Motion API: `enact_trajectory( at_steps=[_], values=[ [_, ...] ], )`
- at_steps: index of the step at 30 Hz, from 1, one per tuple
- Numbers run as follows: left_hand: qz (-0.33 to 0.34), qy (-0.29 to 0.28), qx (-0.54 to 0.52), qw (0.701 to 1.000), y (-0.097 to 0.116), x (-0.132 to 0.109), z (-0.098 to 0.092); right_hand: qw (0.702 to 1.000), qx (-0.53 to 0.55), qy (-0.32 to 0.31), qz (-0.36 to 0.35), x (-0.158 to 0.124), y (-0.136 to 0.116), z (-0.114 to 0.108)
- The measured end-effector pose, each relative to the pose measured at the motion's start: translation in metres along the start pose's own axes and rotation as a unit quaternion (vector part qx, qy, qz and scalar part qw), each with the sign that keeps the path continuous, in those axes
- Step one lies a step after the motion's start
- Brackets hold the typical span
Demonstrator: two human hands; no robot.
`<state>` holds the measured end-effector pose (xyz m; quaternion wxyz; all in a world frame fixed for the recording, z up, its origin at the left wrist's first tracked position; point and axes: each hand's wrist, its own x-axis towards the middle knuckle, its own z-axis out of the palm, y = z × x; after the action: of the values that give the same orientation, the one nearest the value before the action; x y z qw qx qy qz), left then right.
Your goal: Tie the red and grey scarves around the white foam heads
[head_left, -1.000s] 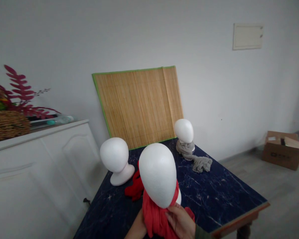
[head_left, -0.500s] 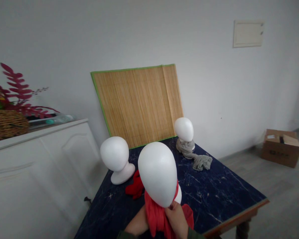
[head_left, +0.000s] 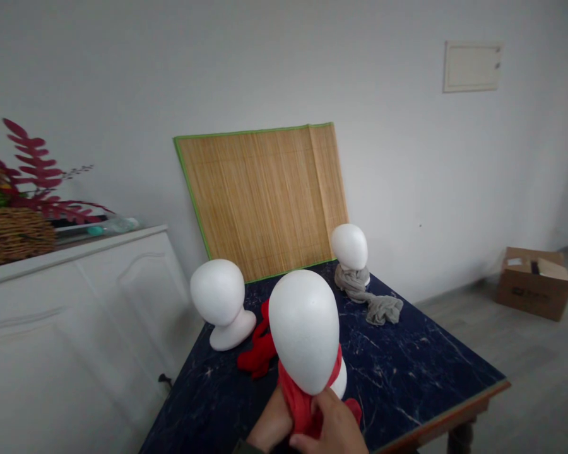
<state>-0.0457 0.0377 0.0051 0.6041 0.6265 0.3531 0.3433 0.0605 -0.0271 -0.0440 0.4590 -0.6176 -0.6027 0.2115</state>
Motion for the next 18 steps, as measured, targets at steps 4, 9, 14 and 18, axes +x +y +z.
enact_trajectory(
  at_steps=[4, 9, 14, 18],
  values=[
    [0.009, -0.036, 0.053, 0.998, 0.0, 0.0, -0.007, 0.997, -0.07, -0.003, 0.008, 0.006, -0.002, 0.009],
    [-0.018, -0.157, -0.054, 0.986, -0.008, 0.009, -0.042, 0.997, -0.074, 0.027, 0.007, 0.012, 0.021, 0.006],
    [-0.033, -0.286, -0.052, 0.956, -0.016, 0.023, -0.067, 0.994, -0.098, 0.049, 0.027, 0.018, 0.041, -0.013],
    [-0.025, -0.25, -0.021, 0.968, -0.025, 0.026, -0.072, 0.99, -0.112, 0.085, 0.025, 0.02, 0.052, -0.017]
  ],
)
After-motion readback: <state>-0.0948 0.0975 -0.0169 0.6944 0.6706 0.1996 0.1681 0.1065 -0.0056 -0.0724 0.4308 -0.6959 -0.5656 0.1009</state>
